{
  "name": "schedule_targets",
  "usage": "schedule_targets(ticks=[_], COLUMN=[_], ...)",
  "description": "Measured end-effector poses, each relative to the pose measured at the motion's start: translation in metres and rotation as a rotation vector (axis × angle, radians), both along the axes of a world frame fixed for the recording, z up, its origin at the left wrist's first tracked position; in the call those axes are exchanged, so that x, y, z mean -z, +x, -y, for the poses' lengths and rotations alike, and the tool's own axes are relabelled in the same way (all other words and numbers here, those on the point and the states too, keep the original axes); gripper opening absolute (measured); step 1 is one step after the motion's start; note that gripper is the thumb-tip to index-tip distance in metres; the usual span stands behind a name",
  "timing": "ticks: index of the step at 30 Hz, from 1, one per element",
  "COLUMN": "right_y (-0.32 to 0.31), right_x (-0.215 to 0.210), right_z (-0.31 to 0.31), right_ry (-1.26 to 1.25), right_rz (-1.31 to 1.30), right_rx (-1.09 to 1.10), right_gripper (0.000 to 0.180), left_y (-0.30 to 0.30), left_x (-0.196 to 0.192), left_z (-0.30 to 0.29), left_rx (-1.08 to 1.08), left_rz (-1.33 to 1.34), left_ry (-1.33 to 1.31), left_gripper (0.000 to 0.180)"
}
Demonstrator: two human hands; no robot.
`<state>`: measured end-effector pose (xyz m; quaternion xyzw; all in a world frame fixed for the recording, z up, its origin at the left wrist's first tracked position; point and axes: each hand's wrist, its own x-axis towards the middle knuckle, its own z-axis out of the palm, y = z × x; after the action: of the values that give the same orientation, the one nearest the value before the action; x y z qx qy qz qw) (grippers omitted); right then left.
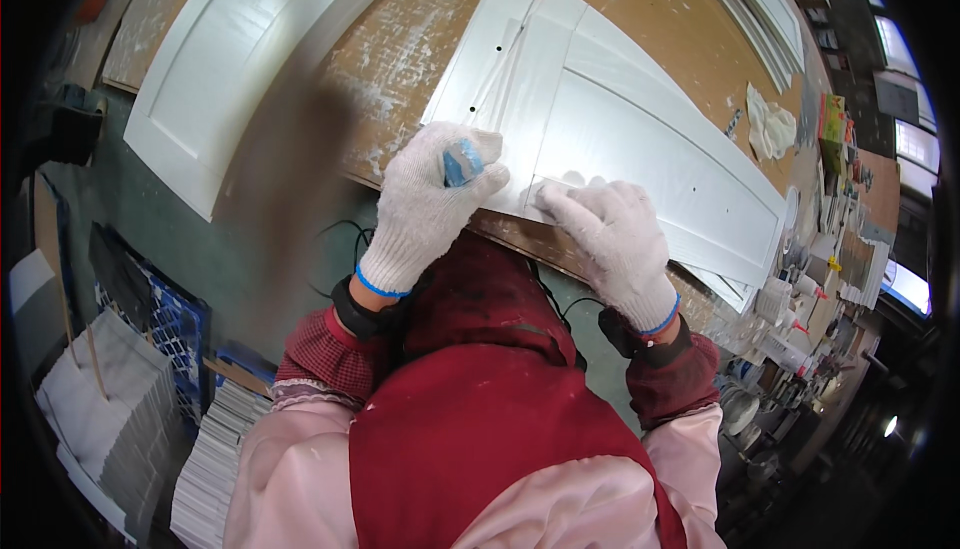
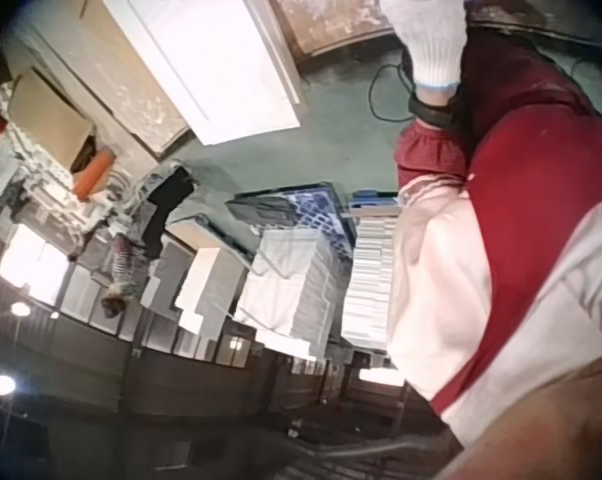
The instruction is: Applying and smoothing wood filler into the joints and seams of white cabinet doors.
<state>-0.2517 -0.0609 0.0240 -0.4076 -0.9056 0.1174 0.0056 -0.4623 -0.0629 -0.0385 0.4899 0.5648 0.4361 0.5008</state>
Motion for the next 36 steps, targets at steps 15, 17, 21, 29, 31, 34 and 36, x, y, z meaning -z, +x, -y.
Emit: schedule_targets(ticks=[15,17,21,29,31,34,36], right_y=[-0.0059,-0.0039,-0.0018,-0.0052,-0.0035,-0.0026,-0.0017], right_x=[-0.003,-0.0005,-0.0021,-0.0042,-0.0042,-0.0057,-0.0054], right_z=[0.0019,0.0011,-0.004,0.0008,-0.0002,-0.0024,-0.0036], right_ry=[0.061,0.091,0.078,0.092,0.131,0.127,0.039], right_rz=[0.023,-0.013,-0.039,0.077,0.06,0.064,-0.011], right_rx=[-0.015,-0.063,-0.144,-0.087,-0.133,-0.166,-0.088], right_gripper=[0.04,0.038,0.038,0.042,0.041,0.042,0.041], left_y=[0.0009,0.0005,-0.0001,0.0023,0.0018,0.0018,0.001], left_x=[0.006,0.0051,0.0032,-0.0009,0.0006,0.0042,0.0035], left_z=[0.0004,0.0008,0.0008,0.001,0.0018,0.0022,0.0019], left_rx=[0.004,0.013,0.003,-0.013,-0.016,-0.01,-0.008], left_rz=[0.017,0.038,-0.038,0.013,0.025,-0.021,-0.018], left_ry=[0.02,-0.001,0.003,-0.016,-0.006,0.025,0.019], left_gripper=[0.018,0.026,0.027,0.016,0.017,0.028,0.028])
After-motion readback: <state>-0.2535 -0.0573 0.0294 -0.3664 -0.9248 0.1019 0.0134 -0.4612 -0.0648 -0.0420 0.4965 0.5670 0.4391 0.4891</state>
